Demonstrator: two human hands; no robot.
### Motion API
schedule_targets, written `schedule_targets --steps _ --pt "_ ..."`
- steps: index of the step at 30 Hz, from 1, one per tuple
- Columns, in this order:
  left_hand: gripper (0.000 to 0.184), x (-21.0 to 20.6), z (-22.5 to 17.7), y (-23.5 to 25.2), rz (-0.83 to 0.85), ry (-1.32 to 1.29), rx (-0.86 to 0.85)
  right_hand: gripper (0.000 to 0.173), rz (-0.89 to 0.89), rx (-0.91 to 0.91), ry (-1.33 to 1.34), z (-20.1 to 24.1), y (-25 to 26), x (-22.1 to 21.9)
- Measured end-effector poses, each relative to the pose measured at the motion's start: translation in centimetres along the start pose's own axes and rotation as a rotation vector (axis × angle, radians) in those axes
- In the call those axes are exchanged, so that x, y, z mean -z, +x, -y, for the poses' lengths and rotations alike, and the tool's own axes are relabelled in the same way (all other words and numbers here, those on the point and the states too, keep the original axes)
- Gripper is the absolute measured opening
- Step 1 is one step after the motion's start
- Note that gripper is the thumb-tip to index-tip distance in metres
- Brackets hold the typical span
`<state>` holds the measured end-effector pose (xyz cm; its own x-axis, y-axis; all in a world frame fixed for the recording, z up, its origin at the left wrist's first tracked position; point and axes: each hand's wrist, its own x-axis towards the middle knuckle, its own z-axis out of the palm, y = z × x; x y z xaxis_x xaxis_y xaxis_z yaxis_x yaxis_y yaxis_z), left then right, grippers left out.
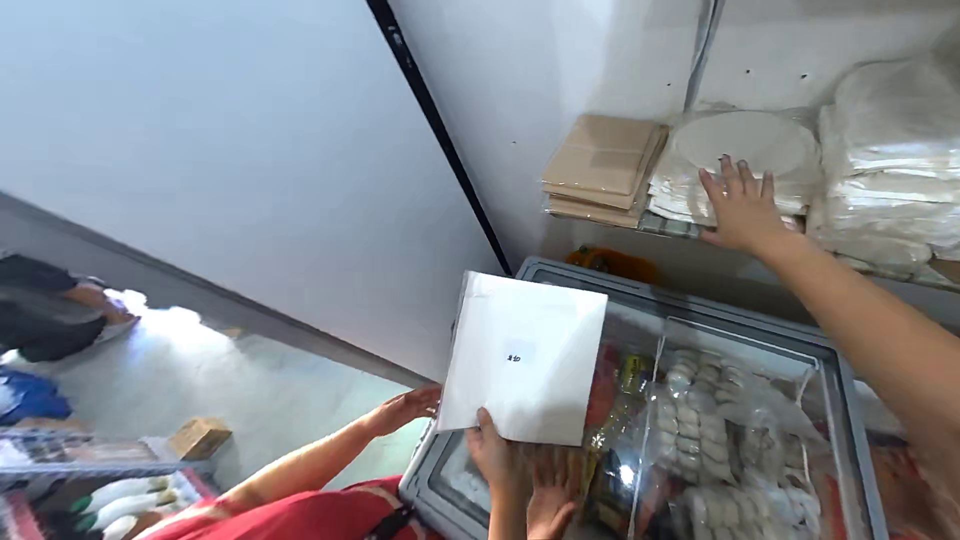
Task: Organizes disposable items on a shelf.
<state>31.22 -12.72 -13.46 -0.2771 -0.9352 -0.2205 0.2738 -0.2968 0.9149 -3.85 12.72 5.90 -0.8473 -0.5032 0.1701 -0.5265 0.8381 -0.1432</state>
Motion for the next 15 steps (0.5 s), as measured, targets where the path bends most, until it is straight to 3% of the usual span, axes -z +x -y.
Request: schedule_targets --steps 4,7,9,12,15 --pt "0.034 1.6 0.8 0.0 -0.08 -0.131 0.059 0.091 -0.106 0.096 0.108 1.4 -4.6 -3.6" --pt "0.04 -0.3 -5.2 -1.9 -0.255 -0.191 0.201 0.09 -0.077 0.147 0.32 4.3 -10.8 -6.1" --pt "0.042 -1.2 -9.9 -3.3 -0.355 -0.205 0.294 0.095 0.064 0.111 0.523 5.6 -15.3 -7.7" --pt "0.042 -0.8 -11.8 -4.7 -0.315 -0.221 0.271 0.099 0.241 -0.044 0.771 6.6 -21.5 -10.4" --pt "0.038 -3.7 -12.4 -7.0 -0.384 -0.197 0.238 0.083 0.469 -0.299 0.859 11.1 -26.1 -6.5"
